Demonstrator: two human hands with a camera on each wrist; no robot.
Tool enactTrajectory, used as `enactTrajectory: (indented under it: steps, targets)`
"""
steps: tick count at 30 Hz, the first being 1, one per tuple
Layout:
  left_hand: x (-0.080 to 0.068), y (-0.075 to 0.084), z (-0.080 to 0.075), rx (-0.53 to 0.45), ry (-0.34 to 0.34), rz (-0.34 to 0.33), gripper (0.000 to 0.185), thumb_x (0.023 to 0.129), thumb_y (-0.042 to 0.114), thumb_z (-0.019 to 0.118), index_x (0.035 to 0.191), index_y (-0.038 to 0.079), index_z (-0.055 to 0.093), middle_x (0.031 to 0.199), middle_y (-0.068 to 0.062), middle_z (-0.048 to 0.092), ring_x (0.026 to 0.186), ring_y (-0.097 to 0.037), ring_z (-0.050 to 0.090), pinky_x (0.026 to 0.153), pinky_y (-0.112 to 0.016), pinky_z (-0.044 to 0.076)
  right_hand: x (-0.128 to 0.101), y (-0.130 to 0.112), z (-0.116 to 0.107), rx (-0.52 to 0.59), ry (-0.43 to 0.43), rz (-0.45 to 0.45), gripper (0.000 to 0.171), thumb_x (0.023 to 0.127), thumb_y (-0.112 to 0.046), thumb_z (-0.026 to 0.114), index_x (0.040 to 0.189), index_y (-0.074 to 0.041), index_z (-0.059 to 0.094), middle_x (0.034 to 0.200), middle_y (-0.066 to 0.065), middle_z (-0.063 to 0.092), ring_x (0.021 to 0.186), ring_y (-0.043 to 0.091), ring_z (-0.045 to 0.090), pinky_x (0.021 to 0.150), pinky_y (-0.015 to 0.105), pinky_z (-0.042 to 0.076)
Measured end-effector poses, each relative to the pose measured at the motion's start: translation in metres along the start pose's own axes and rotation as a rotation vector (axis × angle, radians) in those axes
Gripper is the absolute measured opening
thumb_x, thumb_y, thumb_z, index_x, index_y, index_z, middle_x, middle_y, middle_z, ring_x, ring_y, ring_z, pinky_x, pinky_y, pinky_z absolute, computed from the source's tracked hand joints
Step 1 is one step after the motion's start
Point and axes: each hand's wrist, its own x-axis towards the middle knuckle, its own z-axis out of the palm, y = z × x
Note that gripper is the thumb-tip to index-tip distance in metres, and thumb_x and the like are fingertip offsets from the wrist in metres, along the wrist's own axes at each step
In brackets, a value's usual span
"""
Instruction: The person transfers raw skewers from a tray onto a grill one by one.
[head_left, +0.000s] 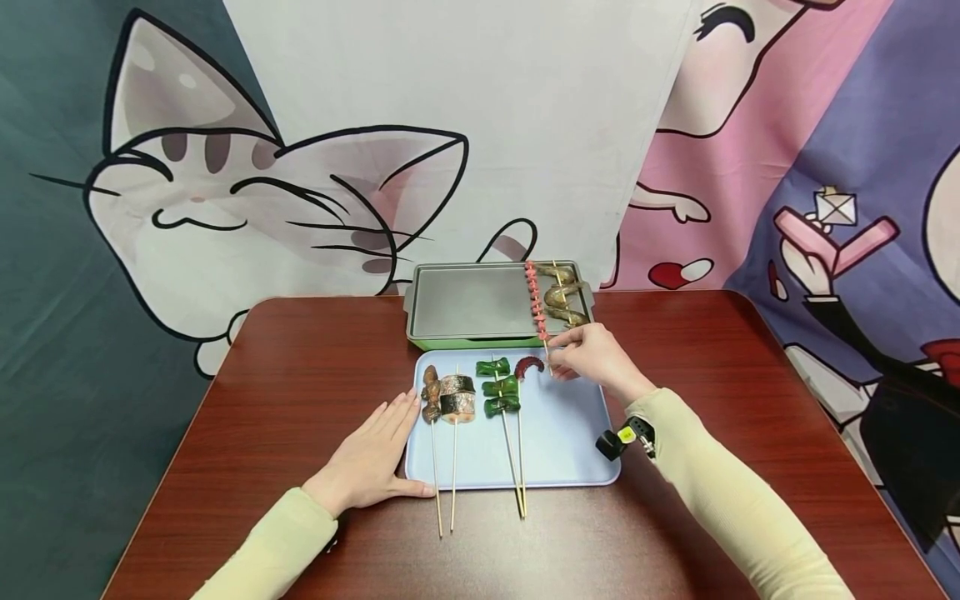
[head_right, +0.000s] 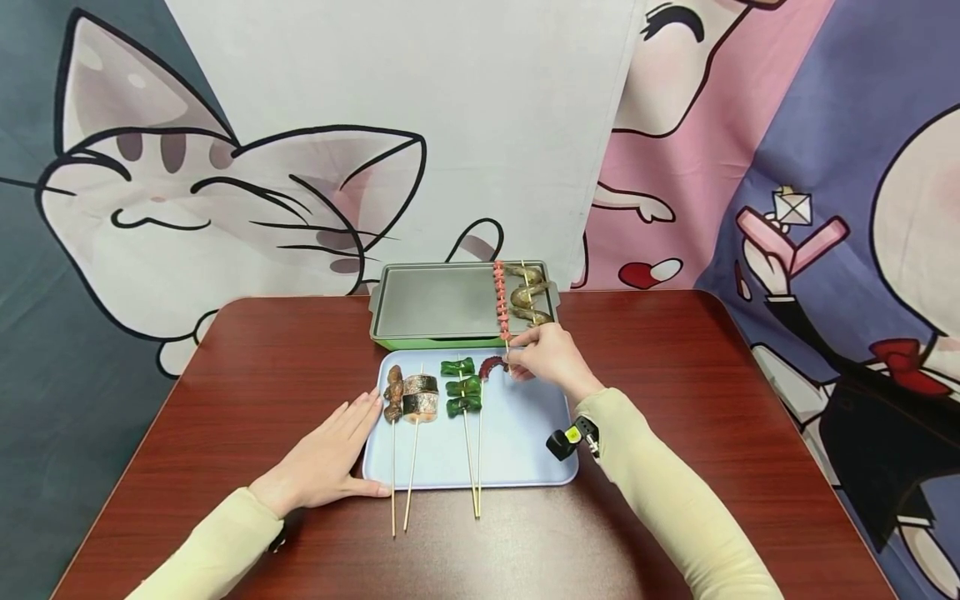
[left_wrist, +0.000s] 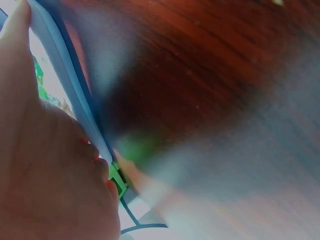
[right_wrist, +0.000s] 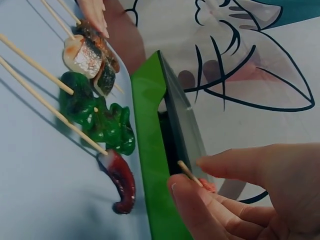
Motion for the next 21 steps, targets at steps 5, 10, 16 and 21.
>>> enactTrajectory:
  steps: [5, 10, 16, 21]
  targets:
    - [0.000, 0.000, -0.001, 0.009, 0.005, 0.004, 0.121, 0.082, 0.079, 0.061, 0.154, -0.012, 0.029, 0.162, -0.026, 0.024, 0.149, -0.038, 0.025, 0.121, -0.049, 0.023, -0.010, -0.007, -0.007, -0.065, 0.065, -0.038, 0.040, 0.093, -0.025, 0.075, 0.123, 0.001, 0.069, 0.092, 0.014, 0.076, 0.084, 0.031, 0.075, 0.081, 0.043, 0.060]
    - [0.000, -0.001, 0.001, 0.005, 0.004, 0.000, 0.122, 0.082, 0.081, 0.059, 0.155, -0.011, 0.028, 0.163, -0.026, 0.023, 0.150, -0.038, 0.024, 0.121, -0.049, 0.022, -0.025, -0.016, -0.012, -0.084, 0.133, -0.100, 0.042, 0.092, -0.034, 0.077, 0.122, -0.005, 0.072, 0.093, 0.006, 0.077, 0.078, 0.019, 0.075, 0.081, 0.043, 0.060]
    - [0.000, -0.002, 0.002, -0.001, 0.004, -0.001, 0.122, 0.082, 0.082, 0.058, 0.155, -0.011, 0.028, 0.163, -0.026, 0.022, 0.150, -0.037, 0.023, 0.121, -0.048, 0.021, -0.051, -0.021, -0.013, -0.088, 0.158, -0.183, 0.038, 0.092, -0.034, 0.077, 0.120, -0.008, 0.074, 0.095, 0.004, 0.077, 0.082, 0.017, 0.074, 0.079, 0.038, 0.059]
    - [0.000, -0.001, 0.002, -0.007, 0.005, -0.003, 0.122, 0.081, 0.081, 0.060, 0.155, -0.011, 0.028, 0.163, -0.026, 0.023, 0.150, -0.038, 0.024, 0.121, -0.049, 0.022, -0.070, -0.021, -0.007, -0.115, 0.159, -0.229, 0.034, 0.091, -0.030, 0.078, 0.117, -0.008, 0.076, 0.093, 0.003, 0.077, 0.084, 0.019, 0.074, 0.074, 0.036, 0.057]
